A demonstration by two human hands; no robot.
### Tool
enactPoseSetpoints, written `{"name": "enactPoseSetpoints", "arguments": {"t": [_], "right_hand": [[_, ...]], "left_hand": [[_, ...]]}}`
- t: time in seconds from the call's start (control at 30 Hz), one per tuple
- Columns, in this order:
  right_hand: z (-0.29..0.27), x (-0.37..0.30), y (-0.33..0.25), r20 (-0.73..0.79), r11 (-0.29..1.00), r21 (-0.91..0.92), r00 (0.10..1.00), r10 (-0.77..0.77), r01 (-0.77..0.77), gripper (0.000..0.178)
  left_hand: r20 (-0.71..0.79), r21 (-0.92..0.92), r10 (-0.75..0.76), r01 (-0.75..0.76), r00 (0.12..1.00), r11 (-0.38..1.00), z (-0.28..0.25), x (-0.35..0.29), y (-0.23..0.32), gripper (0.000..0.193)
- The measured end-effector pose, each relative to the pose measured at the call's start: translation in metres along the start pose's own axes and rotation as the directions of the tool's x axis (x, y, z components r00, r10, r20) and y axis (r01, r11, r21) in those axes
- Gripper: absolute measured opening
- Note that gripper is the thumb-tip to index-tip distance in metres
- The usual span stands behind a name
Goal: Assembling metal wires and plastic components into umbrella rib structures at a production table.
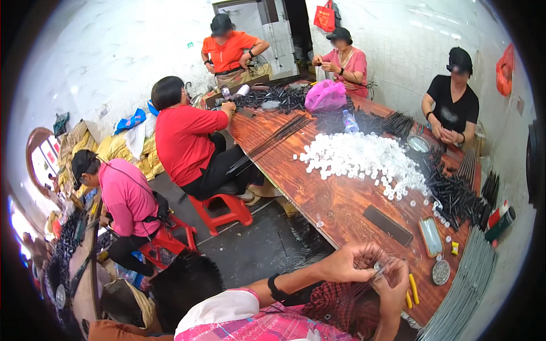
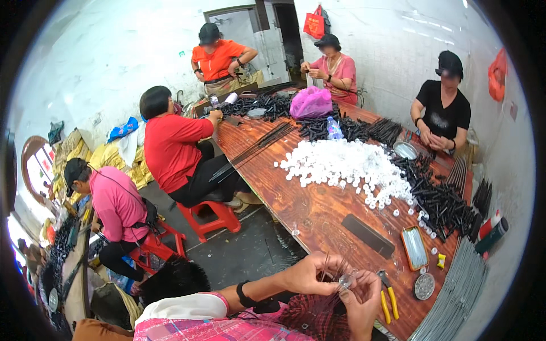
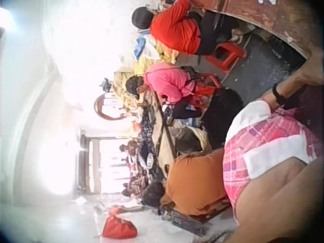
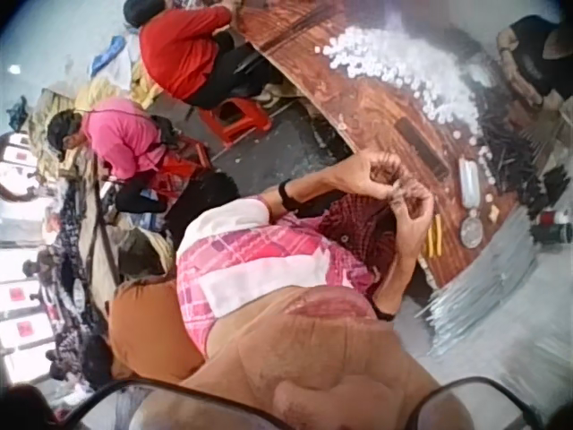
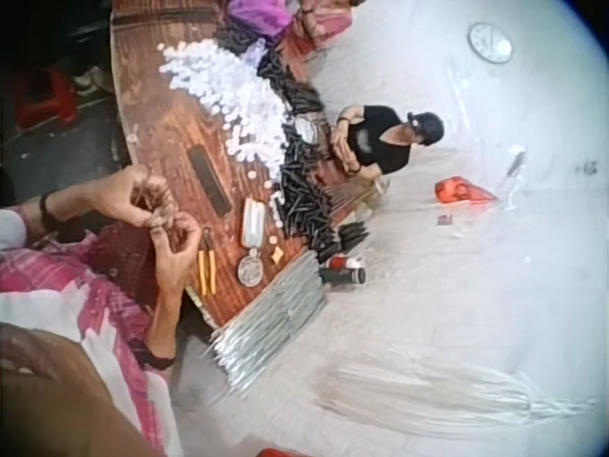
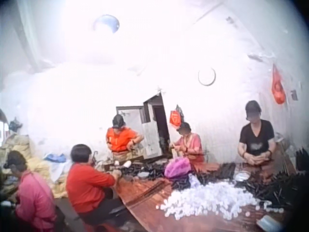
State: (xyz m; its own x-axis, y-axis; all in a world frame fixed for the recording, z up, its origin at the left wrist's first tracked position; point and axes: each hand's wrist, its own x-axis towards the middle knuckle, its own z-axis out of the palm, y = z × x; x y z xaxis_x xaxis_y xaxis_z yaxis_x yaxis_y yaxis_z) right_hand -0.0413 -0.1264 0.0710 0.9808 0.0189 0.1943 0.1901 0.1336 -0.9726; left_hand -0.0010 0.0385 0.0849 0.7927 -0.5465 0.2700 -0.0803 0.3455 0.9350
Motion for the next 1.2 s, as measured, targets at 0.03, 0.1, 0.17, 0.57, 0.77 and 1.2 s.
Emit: {"name": "enactPoseSetpoints", "arguments": {"t": [0.03,0.1,0.17,0.57,0.77,1.2], "right_hand": [[0.001,-0.003,0.0,-0.003,0.992,0.057,0.993,-0.114,0.114,0.024],[-0.002,-0.007,0.012,-0.016,0.992,0.022,0.992,-0.126,0.126,0.029],[0.003,-0.01,0.014,-0.046,0.991,-0.059,0.991,-0.123,0.12,0.049],[-0.01,-0.013,0.082,-0.094,0.98,-0.193,0.995,0.029,-0.047,0.055],[-0.006,-0.015,0.081,-0.063,0.999,-0.036,0.997,0.032,-0.034,0.055],[0.009,0.001,0.067,-0.008,0.991,-0.003,0.991,0.132,-0.132,0.035]], "left_hand": [[-0.008,0.083,-0.03,0.031,1.0,0.996,0.0,0.002,0.005,0.029],[-0.01,0.114,0.04,-0.038,0.999,0.993,0.003,0.011,0.007,0.029],[-0.015,0.146,0.104,-0.1,0.995,0.984,0.003,0.017,0.003,0.028],[-0.122,0.241,-0.065,0.093,0.99,0.966,0.001,0.021,-0.028,0.026],[-0.065,0.308,0.078,-0.055,0.995,0.95,0.0,0.015,-0.031,0.026],[-0.125,0.098,-0.151,0.164,0.981,0.982,-0.016,0.025,-0.029,0.043]]}}
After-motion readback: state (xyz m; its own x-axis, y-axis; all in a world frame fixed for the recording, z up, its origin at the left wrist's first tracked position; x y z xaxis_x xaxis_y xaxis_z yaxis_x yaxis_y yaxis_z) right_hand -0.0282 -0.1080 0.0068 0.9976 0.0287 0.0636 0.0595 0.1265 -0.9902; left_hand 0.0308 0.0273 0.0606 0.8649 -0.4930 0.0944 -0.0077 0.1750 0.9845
